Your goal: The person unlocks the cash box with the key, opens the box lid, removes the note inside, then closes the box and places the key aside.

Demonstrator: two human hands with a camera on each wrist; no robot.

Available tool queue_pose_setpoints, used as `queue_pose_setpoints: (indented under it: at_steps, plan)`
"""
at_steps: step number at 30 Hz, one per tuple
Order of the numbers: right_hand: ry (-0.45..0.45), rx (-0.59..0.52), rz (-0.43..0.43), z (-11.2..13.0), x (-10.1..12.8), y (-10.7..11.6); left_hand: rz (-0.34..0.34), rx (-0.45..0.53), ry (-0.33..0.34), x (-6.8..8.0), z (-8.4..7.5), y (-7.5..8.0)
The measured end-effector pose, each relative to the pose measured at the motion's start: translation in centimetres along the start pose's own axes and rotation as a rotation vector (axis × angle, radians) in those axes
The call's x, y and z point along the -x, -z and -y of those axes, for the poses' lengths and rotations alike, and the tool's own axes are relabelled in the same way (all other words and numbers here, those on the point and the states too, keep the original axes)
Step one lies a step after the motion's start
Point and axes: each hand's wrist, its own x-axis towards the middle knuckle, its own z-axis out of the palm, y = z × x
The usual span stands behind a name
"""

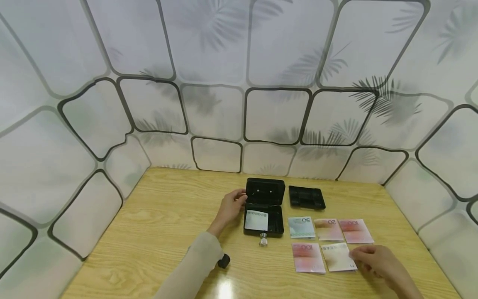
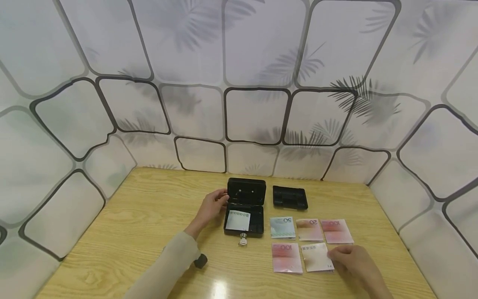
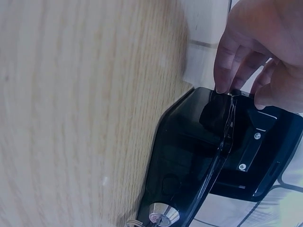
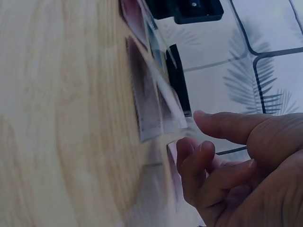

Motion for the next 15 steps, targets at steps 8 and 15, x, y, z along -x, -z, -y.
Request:
queue_pose_setpoints:
  at_steps: [8,15]
  plan:
    - [-0.033,-0.035,-0.012,1.9,-0.1,0.3,0.007,0.023,-0.012,0.1,-0.1,0.2]
    - [-0.015,-0.081,0.016,3.9,-0.6,-0.1,0.007,0.018,-0.018,0.1,0.0,0.1]
